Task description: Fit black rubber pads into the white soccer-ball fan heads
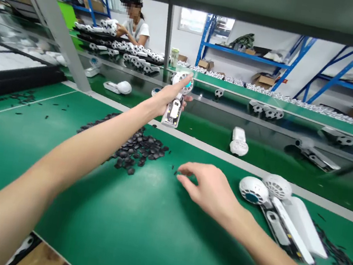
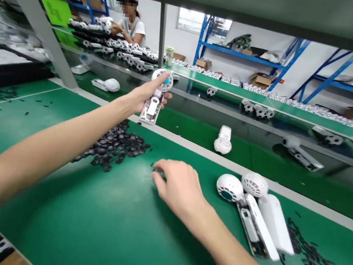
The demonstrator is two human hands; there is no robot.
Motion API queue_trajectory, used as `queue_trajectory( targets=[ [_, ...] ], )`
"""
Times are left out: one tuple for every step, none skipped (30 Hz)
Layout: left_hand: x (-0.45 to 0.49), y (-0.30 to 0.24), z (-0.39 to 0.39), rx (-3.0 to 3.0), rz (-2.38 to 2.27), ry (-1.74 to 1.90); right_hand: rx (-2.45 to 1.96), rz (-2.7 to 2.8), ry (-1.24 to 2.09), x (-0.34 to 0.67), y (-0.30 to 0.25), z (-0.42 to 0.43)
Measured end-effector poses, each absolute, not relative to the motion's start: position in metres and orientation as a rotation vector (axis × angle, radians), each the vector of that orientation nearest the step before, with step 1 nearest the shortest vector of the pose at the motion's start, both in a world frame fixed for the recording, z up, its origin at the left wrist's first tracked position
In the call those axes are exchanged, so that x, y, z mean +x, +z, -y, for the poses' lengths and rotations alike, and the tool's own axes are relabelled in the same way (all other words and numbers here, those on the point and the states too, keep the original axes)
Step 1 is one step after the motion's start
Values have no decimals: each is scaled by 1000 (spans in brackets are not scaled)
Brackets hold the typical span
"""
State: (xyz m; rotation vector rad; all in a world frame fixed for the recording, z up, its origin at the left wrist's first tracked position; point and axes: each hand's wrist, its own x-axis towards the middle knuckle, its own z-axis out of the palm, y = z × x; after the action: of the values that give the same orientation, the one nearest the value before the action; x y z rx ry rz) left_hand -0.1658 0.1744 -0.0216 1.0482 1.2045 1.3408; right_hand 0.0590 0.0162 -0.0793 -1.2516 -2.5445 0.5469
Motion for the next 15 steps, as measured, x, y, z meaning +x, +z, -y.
queue_trajectory(
  targets=[
    [-174,-18,-159,1084,-1149,1374,-1238,2541,557,46,-82,-28],
    [-181,-14,-144,1120,-1119,1411,-1225,2538,570,35,-85,-39],
    [-185,-10,-130,1140,-1095,1456,-1212,2537,585,25,-88,-48],
    [-188,-6,-117,1153,-1072,1498,-1198,2538,599,17,-91,-55],
    [-190,0,-106,1157,-1052,1536,-1186,2540,610,10,-94,-61],
    [-191,6,-97,1158,-1035,1578,-1179,2542,614,4,-97,-65],
    [-192,11,-89,1168,-1026,1620,-1176,2544,612,-1,-100,-68],
    [-192,17,-83,1190,-1023,1666,-1179,2545,606,-5,-102,-71],
    [-193,22,-78,1233,-1022,1714,-1185,2546,602,-8,-103,-72],
    [-194,26,-75,1283,-1028,1762,-1193,2545,603,-10,-104,-74],
    [-195,29,-72,1334,-1036,1798,-1200,2544,612,-12,-104,-75],
    [-195,31,-70,1380,-1044,1821,-1205,2541,631,-13,-104,-75],
    [-196,31,-68,1419,-1050,1830,-1210,2536,656,-13,-104,-76],
    [-197,31,-67,1447,-1048,1827,-1215,2527,687,-12,-103,-76],
    [-197,31,-66,1469,-1039,1813,-1218,2512,721,-9,-103,-75]
  ],
)
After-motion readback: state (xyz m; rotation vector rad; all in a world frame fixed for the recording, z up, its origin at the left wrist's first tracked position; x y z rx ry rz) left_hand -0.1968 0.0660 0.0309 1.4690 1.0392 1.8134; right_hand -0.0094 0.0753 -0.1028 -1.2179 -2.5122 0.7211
